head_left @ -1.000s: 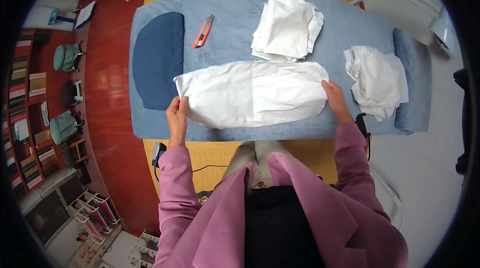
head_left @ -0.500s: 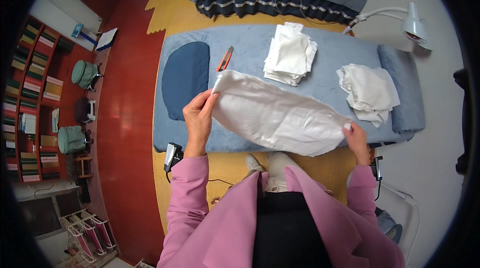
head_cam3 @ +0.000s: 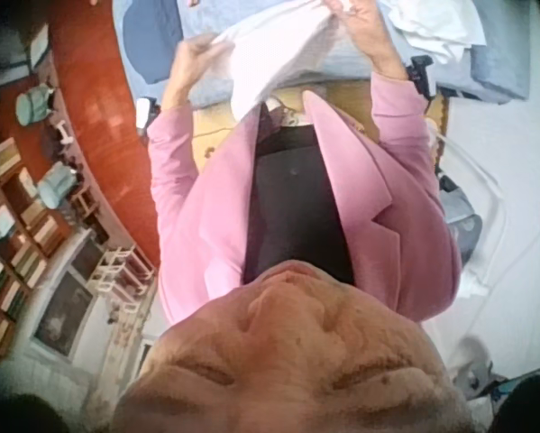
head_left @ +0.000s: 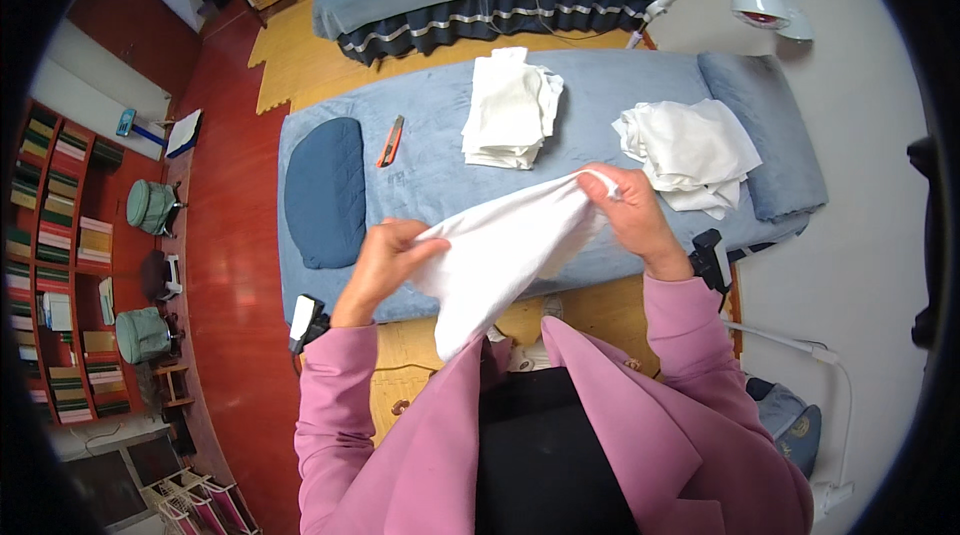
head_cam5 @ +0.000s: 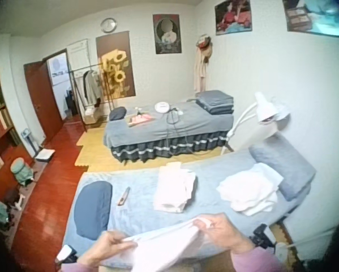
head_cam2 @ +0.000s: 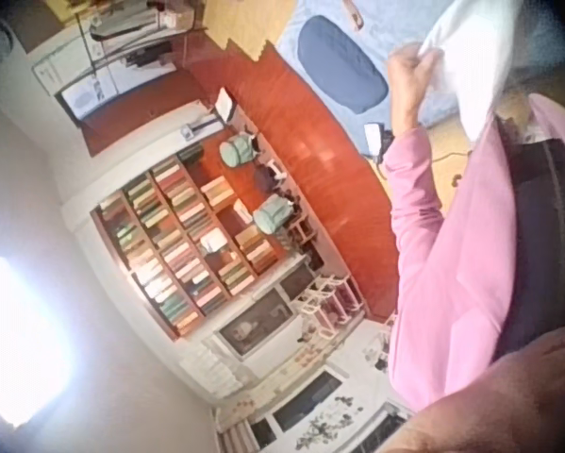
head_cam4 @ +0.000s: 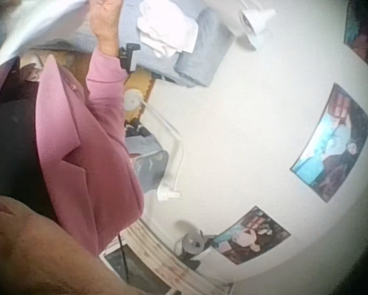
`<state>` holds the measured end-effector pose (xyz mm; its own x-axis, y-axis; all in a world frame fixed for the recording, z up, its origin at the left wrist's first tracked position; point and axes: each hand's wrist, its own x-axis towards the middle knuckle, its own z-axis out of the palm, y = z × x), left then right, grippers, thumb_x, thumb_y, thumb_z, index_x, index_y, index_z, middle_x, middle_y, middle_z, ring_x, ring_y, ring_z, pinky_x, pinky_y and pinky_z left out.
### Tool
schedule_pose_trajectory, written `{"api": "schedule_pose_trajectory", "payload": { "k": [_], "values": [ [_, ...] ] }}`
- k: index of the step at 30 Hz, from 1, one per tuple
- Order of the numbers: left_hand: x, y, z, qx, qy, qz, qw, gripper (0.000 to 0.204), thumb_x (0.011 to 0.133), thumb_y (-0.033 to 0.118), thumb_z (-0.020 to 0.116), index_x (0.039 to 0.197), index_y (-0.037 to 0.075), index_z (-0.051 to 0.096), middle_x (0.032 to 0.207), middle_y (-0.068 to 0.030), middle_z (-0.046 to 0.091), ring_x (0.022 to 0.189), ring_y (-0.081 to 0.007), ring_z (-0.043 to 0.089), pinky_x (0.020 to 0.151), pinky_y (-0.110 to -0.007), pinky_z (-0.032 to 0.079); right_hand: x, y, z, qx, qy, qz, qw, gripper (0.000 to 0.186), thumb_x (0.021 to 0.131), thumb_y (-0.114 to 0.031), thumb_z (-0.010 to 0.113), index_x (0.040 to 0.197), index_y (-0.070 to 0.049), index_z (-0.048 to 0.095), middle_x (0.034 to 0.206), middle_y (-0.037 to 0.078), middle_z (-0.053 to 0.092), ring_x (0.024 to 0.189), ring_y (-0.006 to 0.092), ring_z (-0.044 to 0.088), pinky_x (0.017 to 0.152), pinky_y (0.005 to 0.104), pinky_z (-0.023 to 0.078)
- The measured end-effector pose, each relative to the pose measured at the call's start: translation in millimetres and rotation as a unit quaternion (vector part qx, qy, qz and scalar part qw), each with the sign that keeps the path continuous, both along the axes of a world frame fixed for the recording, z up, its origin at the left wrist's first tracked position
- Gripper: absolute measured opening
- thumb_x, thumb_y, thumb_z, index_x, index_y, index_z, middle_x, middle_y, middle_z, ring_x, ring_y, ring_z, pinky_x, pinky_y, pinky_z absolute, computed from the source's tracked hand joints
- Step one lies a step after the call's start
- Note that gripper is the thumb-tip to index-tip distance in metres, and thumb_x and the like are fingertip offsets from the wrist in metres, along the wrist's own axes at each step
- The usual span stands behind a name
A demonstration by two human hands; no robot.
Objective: The person folds white fabric pieces on a blue-covered table, then uses an orange utility knife to cut a folded piece into a smaller rectangle. The cut piece is placed on the table.
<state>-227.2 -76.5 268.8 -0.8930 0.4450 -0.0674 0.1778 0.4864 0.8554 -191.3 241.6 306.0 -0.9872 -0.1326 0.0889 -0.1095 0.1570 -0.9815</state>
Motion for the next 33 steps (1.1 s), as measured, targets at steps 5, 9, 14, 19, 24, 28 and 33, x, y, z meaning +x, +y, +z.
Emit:
{"api": "schedule_pose_trajectory", "payload": {
  "k": [5, 9, 14, 19, 24, 28, 33],
  "values": [
    [-19, -12, -14, 0.116, -0.067, 0.082, 0.988, 0.016, 0.087, 0.015, 0.074, 0.090, -0.001, 0.074, 0.078, -0.0006, 0.067, 0.076, -0.0060, 0.056, 0.067, -0.022, 0.044, 4, 52, -18, -0.075, -0.079, -0.055, 0.993, 0.031, 0.103, -0.026, 0.052, 0.097, 0.002, 0.063, 0.086, -0.008, 0.056, 0.082, 0.0027, 0.045, 0.074, 0.0215, 0.041],
    [-31, 7, -11, 0.213, -0.043, 0.134, 0.967, 0.016, 0.091, 0.012, 0.070, 0.098, -0.003, 0.071, 0.083, -0.0007, 0.067, 0.078, -0.0066, 0.057, 0.070, -0.022, 0.045, 2, 70, -25, -0.082, -0.041, -0.105, 0.990, 0.030, 0.102, -0.030, 0.053, 0.088, -0.005, 0.060, 0.081, -0.010, 0.048, 0.077, 0.0023, 0.040, 0.072, 0.0215, 0.037],
    [-37, 35, -8, 0.255, 0.004, 0.178, 0.950, 0.015, 0.093, 0.010, 0.067, 0.102, -0.003, 0.070, 0.085, -0.0007, 0.065, 0.076, -0.0064, 0.055, 0.070, -0.021, 0.045, -6, 87, -31, -0.078, -0.029, -0.101, 0.991, 0.033, 0.103, -0.033, 0.051, 0.081, -0.009, 0.054, 0.077, -0.010, 0.042, 0.074, 0.0028, 0.034, 0.068, 0.0226, 0.033],
    [-44, 45, -4, 0.242, 0.036, 0.186, 0.952, 0.010, 0.092, 0.007, 0.068, 0.097, -0.001, 0.070, 0.087, 0.0014, 0.063, 0.078, -0.0062, 0.053, 0.071, -0.021, 0.044, -19, 101, -32, -0.075, -0.034, -0.087, 0.993, 0.034, 0.103, -0.035, 0.050, 0.080, -0.009, 0.053, 0.076, -0.010, 0.042, 0.073, 0.0034, 0.034, 0.066, 0.0230, 0.032],
    [-40, 67, 23, 0.131, 0.191, 0.167, 0.958, 0.024, 0.082, 0.010, 0.077, 0.102, 0.002, 0.067, 0.102, -0.0041, 0.065, 0.091, -0.0132, 0.058, 0.080, -0.027, 0.044, -25, 108, -26, -0.112, -0.065, -0.024, 0.991, 0.037, 0.102, -0.033, 0.051, 0.110, 0.000, 0.066, 0.100, 0.001, 0.065, 0.094, 0.0093, 0.057, 0.088, 0.0261, 0.043],
    [-35, 112, 40, -0.105, 0.389, 0.029, 0.915, 0.049, 0.077, 0.027, 0.079, 0.119, 0.008, 0.062, 0.114, -0.0095, 0.064, 0.110, -0.0284, 0.057, 0.106, -0.046, 0.032, -30, 102, -25, -0.079, -0.071, 0.075, 0.991, 0.039, 0.103, -0.033, 0.049, 0.109, 0.000, 0.068, 0.100, 0.003, 0.067, 0.094, 0.0104, 0.058, 0.089, 0.0269, 0.045],
    [-47, 156, 26, -0.044, 0.264, -0.036, 0.963, 0.017, 0.082, 0.016, 0.074, 0.090, 0.004, 0.065, 0.082, -0.0102, 0.062, 0.079, -0.0296, 0.060, 0.085, -0.043, 0.044, -39, 96, -5, 0.004, -0.061, 0.061, 0.996, 0.030, 0.098, -0.025, 0.056, 0.113, -0.001, 0.068, 0.096, 0.003, 0.068, 0.092, 0.0083, 0.057, 0.086, 0.0266, 0.045]
  ]
}}
